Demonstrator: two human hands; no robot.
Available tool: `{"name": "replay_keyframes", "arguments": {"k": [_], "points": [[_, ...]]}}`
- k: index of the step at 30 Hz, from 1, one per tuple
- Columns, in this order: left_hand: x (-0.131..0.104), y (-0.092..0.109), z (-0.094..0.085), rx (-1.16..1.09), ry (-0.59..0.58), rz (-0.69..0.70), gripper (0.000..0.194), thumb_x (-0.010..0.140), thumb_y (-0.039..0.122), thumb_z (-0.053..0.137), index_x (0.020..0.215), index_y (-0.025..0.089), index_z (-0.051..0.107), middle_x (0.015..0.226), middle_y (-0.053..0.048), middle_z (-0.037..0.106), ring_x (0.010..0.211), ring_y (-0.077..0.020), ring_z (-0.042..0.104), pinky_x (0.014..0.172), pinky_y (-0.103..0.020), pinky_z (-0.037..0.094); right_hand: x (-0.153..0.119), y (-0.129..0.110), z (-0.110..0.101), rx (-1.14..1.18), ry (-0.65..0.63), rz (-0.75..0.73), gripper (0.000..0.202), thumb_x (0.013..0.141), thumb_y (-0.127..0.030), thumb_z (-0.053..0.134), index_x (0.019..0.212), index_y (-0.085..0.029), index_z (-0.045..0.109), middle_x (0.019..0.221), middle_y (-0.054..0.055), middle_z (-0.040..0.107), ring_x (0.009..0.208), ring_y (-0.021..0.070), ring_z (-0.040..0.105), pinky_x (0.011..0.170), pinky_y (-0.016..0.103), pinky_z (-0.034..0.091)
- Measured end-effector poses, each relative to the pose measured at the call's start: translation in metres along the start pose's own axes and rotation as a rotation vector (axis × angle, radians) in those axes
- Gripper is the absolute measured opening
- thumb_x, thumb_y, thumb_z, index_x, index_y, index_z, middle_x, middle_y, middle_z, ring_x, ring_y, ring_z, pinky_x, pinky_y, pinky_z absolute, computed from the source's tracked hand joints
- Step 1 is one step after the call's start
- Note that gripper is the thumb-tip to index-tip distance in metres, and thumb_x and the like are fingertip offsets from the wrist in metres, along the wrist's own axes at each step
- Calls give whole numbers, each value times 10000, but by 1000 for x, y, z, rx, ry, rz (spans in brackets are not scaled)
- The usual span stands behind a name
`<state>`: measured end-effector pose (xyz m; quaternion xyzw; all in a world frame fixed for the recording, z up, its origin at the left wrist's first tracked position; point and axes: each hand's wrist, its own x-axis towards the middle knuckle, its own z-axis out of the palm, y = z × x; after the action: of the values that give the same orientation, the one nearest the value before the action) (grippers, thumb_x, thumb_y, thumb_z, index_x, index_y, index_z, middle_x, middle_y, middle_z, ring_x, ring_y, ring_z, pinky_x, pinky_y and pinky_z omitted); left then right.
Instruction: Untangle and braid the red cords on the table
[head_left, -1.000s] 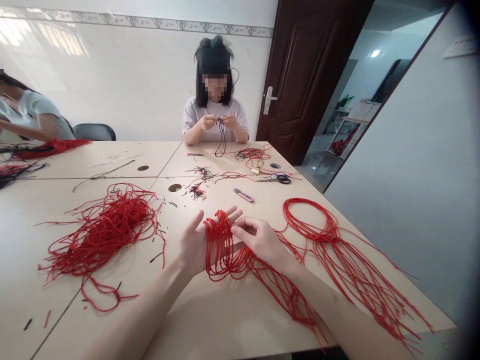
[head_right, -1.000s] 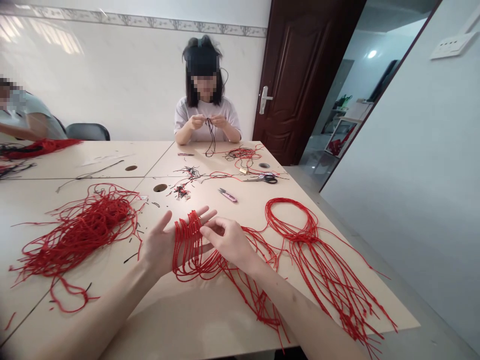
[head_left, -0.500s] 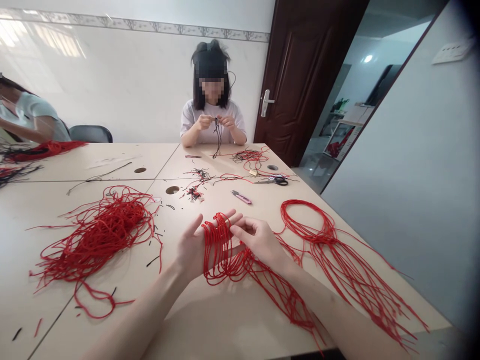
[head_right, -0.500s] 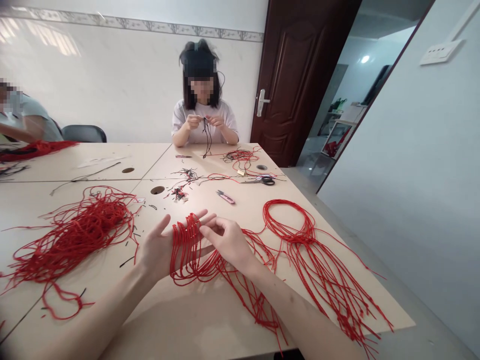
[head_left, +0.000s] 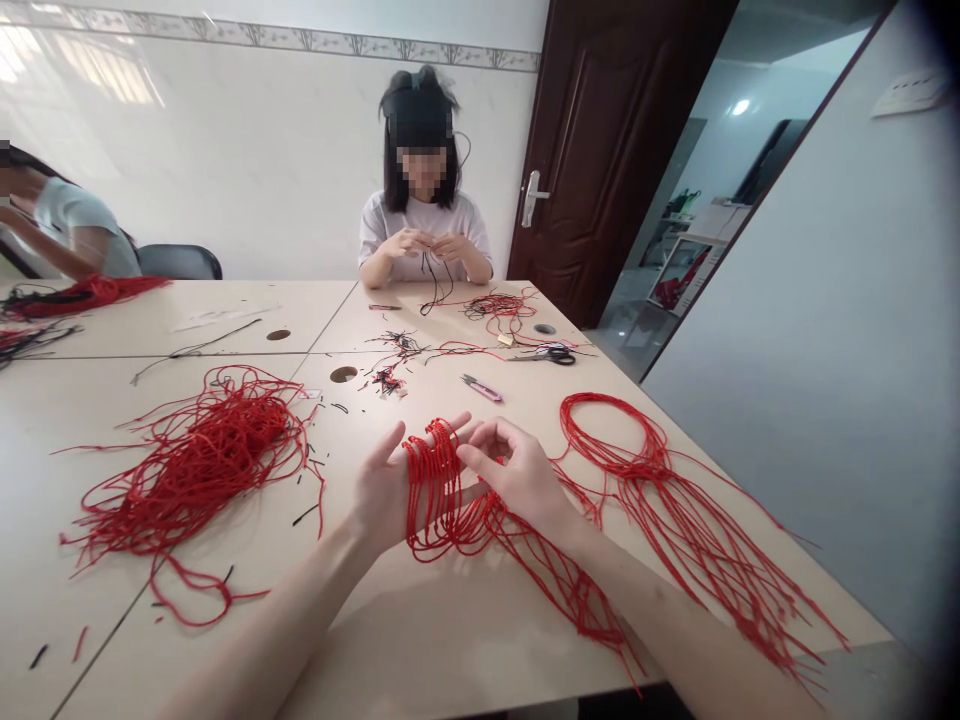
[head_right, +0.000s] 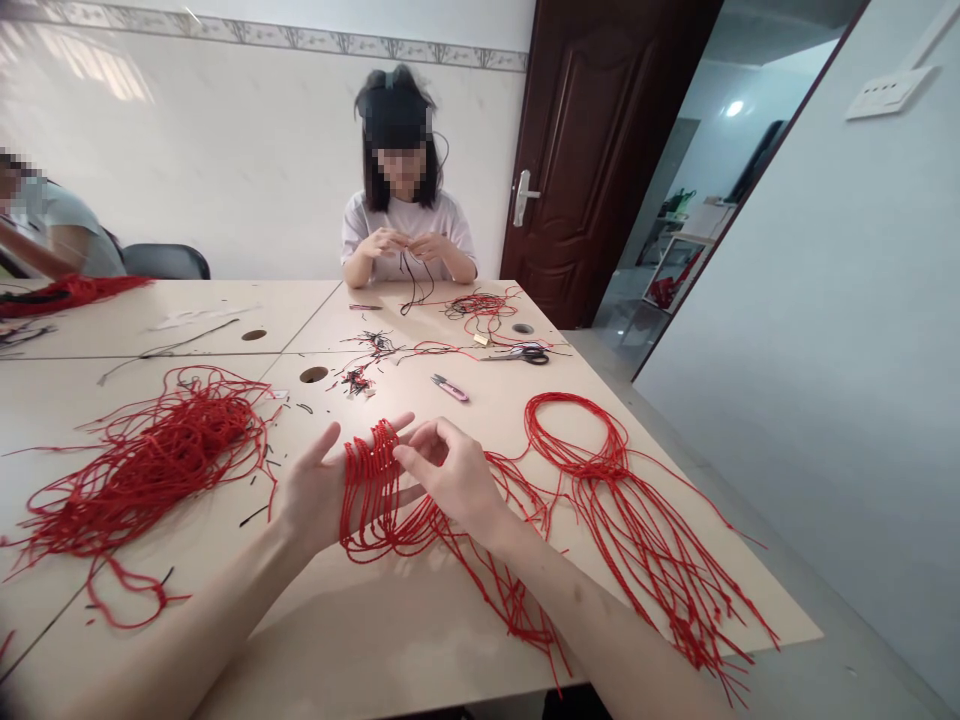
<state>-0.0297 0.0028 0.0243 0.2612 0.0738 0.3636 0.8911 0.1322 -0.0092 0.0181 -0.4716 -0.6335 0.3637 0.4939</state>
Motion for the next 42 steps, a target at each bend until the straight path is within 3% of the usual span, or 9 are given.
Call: {"name": "replay_keyframes", "arguments": {"k": [6,14,18,22,26,30,35,38,42], "points": [[0,-2,-2,10,-33,-2,591,903,462,265,1435,204,263,1432,-125,367,1271,-313,372,1053,-509,213,-4,-1,2,-183,45,-72,282,755,-319,648,635,-202,422,667,-23,537,582,113,451,565,243,386],[-1,-1,-8,2,-40,-5,592,906,475,247,1430,203,275,1420,-133,383,1264,-310,385,1041,-492,229,-5,-2,1,-266,58,-154,274,855,-353,521,639,-204,443,625,-14,501,582,126,480,570,257,411],[-1,-1,-6,4,-42,7,590,902,470,261,1414,181,309,1381,-142,432,1241,-313,413,1032,-491,241,-11,-2,-1,-458,47,-508,231,892,-325,438,973,-183,600,977,102,582,965,226,545,842,368,440],[0,-2,-8,-5,-23,11,583,902,472,275,1399,172,333,1354,-141,463,1228,-318,428,1029,-490,243,-13,5,0,-802,-128,-782,651,903,-496,351,1420,-109,266,1416,178,348,1330,308,267,1064,497,215],[1,-2,-10,-22,-52,12,606,903,489,263,1412,162,301,1388,-148,420,1275,-322,367,1043,-489,215,-11,11,3,-977,-268,-775,798,881,-606,292,1460,-94,93,1478,147,267,1380,287,167,1104,530,2],[1,-2,-11,-41,-55,-14,620,908,498,247,1423,154,275,1419,-149,378,1308,-324,316,1059,-487,186,-12,9,3,-954,-190,-811,890,836,-686,257,1461,-80,74,1471,178,255,1375,305,187,1096,556,-14],[1,-2,-11,-49,-58,-27,661,895,549,229,1438,172,239,1453,-133,325,1336,-312,268,1077,-474,162,-14,6,6,-946,-277,-822,832,835,-652,351,1447,-111,194,1441,154,336,1343,310,276,1090,569,-40],[1,-2,-11,-55,-52,-35,673,895,566,205,1442,175,229,1457,-133,320,1339,-310,264,1078,-478,162,-16,8,9,-931,-213,-830,828,820,-673,343,1437,-130,244,1430,157,353,1344,323,269,1076,584,-72],[1,-3,-13,-72,-35,-27,695,888,582,224,1439,159,239,1442,-142,344,1331,-311,282,1083,-474,161,-17,9,14,-936,-251,-827,801,862,-628,308,1460,-124,134,1455,129,304,1365,277,232,1072,535,-155]]}}
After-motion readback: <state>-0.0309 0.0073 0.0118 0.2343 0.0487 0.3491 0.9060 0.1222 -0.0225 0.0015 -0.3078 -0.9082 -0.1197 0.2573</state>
